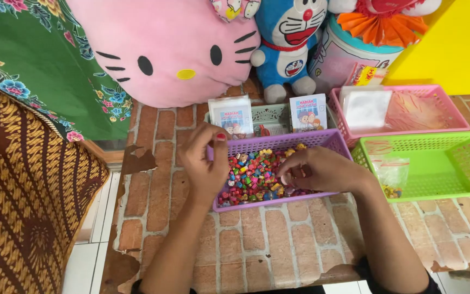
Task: Bagging small colorful charms from a basket into individual plastic bags
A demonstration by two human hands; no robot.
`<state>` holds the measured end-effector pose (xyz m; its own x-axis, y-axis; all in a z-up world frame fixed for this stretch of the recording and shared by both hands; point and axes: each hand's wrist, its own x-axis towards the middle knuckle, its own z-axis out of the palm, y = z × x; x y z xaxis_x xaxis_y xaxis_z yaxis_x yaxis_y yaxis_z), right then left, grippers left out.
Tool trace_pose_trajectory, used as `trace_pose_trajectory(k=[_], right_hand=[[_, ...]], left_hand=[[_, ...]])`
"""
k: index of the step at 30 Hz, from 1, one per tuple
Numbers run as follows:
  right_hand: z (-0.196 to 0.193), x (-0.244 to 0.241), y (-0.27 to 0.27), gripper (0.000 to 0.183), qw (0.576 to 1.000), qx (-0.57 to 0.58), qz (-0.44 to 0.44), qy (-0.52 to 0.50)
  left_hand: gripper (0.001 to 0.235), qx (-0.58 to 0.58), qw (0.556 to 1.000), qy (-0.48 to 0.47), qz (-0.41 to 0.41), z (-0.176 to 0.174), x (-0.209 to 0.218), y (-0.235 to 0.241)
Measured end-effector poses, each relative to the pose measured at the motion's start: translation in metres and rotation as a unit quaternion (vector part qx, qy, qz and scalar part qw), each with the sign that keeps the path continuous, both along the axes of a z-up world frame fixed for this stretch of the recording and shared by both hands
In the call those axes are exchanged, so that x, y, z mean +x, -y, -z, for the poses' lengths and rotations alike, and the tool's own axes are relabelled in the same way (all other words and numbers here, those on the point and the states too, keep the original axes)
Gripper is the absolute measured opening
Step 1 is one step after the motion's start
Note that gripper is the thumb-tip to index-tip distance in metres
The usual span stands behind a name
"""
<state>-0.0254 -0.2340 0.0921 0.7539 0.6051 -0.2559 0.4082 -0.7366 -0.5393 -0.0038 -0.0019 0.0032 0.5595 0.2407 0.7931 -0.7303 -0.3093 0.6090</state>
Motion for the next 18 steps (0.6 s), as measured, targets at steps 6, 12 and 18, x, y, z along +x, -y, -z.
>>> trace_pose_trajectory(k=[6,12,18], right_hand=[[0.061,0.028,0.030,0.026,0.991,0.090,0.068,-0.067],[0.049,0.028,0.015,0.031,0.993,0.096,0.051,-0.048],[0.038,0.015,0.004,0.022,0.994,0.064,0.066,0.052]], left_hand=[[0.023,0.014,0.997,-0.030,0.066,-0.030,-0.016,0.001],[0.023,-0.011,0.996,-0.044,0.082,-0.035,-0.020,-0.001],[0.024,-0.071,0.993,-0.069,0.071,-0.021,-0.011,-0.004]])
